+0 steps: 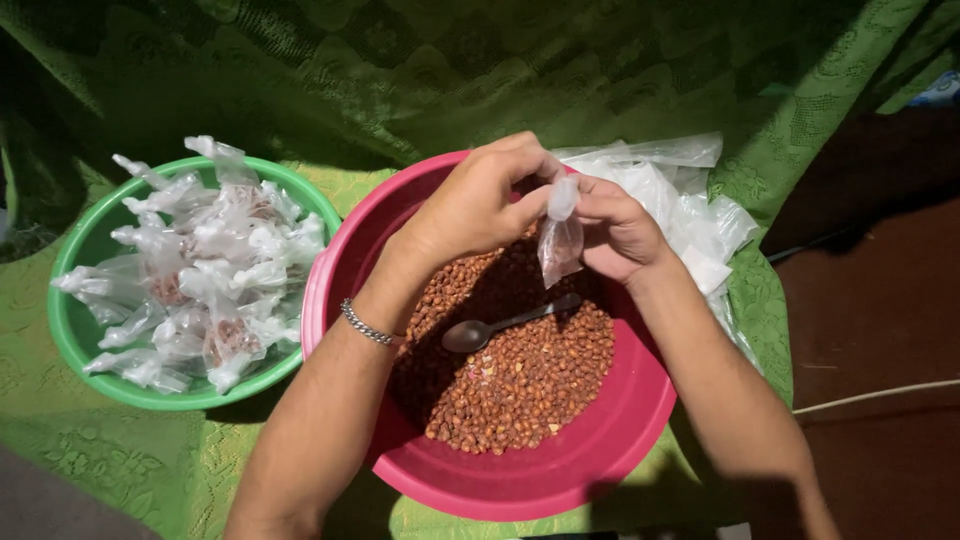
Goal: Scooping peanuts from a large bowl into small plastic bags using a spoon and tying them closed.
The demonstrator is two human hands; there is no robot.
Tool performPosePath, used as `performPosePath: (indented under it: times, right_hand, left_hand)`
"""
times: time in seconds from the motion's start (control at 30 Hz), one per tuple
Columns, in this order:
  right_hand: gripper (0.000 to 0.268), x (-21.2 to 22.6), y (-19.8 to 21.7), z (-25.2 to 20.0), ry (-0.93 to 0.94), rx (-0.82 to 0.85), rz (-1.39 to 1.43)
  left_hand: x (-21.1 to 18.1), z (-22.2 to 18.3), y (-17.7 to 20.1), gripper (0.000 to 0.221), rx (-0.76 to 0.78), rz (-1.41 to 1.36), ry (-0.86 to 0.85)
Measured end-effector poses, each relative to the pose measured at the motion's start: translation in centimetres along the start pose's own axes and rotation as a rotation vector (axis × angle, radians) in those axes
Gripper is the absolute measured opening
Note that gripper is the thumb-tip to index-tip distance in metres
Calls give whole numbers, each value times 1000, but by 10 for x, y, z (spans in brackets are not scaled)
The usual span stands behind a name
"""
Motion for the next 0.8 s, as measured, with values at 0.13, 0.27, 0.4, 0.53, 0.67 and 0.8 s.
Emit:
performPosePath:
  times: [0.13,0.27,0.4,0.53,0.67,0.8]
  right_hand:
    - [17,8,-26,-6,-21,27,-15]
    - [7,18,-48,-14,17,70,-136]
    - [11,15,-46,-13,38,106,-199]
    - [12,19,-46,-12,44,104,-254]
    - [10,18,-45,-4,114,31,-850]
    - [18,19,-53,-7,157,-137,-1286]
  left_hand:
    - [3,-2,5,12,-19,75,0]
    - [3,-2,13,16,-69,247,-3]
    - [1,-4,16,18,-74,358,40]
    - [10,-4,15,23,-66,417,64]
    - [11,-6,32,10,-146,416,254]
    - [-10,-12,66,7,-338,305,300]
Point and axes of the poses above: each hand's wrist, its own z-axis towards the middle knuckle, its own y-axis out of the back of the hand, x = y × z, the point moved 2 cm from there along z, towards the middle knuckle, and after that the axes turned 3 degrees about -z, right-handed, at the moved point
